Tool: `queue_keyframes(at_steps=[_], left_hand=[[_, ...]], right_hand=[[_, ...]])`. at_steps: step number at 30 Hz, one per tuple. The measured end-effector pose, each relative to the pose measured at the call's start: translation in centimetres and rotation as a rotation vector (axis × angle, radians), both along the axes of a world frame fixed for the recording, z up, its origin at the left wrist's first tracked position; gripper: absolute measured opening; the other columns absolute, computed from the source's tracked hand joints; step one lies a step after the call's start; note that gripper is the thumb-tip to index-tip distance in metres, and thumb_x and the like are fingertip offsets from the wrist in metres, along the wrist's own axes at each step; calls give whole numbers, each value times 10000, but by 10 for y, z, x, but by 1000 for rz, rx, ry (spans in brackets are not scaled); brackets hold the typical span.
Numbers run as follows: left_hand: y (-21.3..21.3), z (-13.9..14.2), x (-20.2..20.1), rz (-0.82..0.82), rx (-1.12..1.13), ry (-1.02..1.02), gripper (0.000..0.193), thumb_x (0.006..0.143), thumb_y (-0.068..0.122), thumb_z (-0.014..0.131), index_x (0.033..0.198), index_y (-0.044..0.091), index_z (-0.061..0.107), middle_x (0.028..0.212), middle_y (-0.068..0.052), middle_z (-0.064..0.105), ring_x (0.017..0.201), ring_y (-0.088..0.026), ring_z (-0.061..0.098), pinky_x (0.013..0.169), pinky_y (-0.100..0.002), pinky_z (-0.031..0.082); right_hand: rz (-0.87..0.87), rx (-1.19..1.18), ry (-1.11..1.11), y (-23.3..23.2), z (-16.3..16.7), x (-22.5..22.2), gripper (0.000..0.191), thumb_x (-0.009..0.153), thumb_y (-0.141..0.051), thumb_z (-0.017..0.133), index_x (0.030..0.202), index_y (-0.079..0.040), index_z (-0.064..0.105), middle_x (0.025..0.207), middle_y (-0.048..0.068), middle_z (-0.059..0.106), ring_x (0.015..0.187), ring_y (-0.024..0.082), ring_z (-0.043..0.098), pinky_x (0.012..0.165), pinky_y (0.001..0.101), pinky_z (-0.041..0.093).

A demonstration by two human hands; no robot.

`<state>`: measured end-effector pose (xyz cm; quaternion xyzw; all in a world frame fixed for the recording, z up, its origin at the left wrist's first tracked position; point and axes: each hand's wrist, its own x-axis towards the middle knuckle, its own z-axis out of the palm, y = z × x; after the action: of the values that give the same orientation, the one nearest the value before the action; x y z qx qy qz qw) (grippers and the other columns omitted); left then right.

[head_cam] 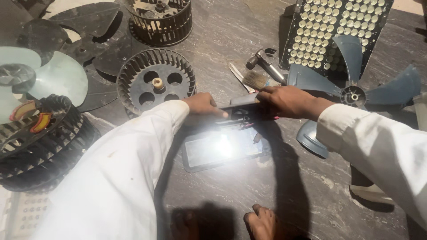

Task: The person uses red-handled scissors to cut and remove a wire from a cylindrical fan component. They then inspect the component, move other fan parts aside, and open a portable LED light to illuminate the workspace.

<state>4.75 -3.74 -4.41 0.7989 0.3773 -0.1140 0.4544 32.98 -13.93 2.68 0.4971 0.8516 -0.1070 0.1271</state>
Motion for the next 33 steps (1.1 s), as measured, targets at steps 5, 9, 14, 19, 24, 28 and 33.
queue_keyframes(at_steps=[5,9,14,19,24,28,33], left_hand=[[14,-31,8,-17,191,-3,808,755,663,757,1144,-45,744,1097,-238,750,1047,-341,734,951,-410,545],[14,-39,7,-55,273,-51,812,770,652,761,1157,-61,729,1113,-254,742,1064,-351,727,959,-413,541],[14,-36,8,-6,224,-21,707,810,652,709,1119,21,784,1068,-227,776,1006,-342,748,923,-419,541],[18,-44,9,59,147,-9,660,821,659,694,1087,64,802,1053,-208,783,992,-323,752,901,-418,543],[23,-51,13,45,102,30,717,842,691,659,1119,42,788,1089,-206,766,1033,-324,732,921,-431,534],[21,-46,14,72,84,38,718,877,686,621,1145,39,782,1098,-224,764,1041,-342,737,946,-448,529],[-8,-33,7,-10,629,-18,541,923,582,715,1114,86,816,1373,-345,486,1233,-530,484,995,-545,409]], right_hand=[[55,79,10,-3,-4,-1,560,874,-321,687,1321,-22,529,1306,176,597,1169,344,636,961,446,550],[95,190,-28,-14,-20,1,480,931,-140,572,1371,30,480,1269,228,547,1137,349,612,951,439,552],[4,8,175,-45,-46,-4,240,1046,-66,460,1264,17,518,1250,204,534,1132,332,598,980,401,562],[341,-78,104,-75,-64,-11,444,873,-162,586,1277,6,507,1201,205,542,1087,364,602,860,459,549],[349,-345,-28,-86,-77,-13,190,983,-155,542,1124,-30,520,1203,188,548,1035,341,658,839,440,585],[322,-320,37,-92,-78,-10,206,992,-177,569,1130,-35,510,1245,179,547,1080,338,656,864,417,598],[256,-236,54,-89,-68,-7,579,844,-121,632,1372,-83,397,1427,212,411,1164,408,587,882,487,548]])
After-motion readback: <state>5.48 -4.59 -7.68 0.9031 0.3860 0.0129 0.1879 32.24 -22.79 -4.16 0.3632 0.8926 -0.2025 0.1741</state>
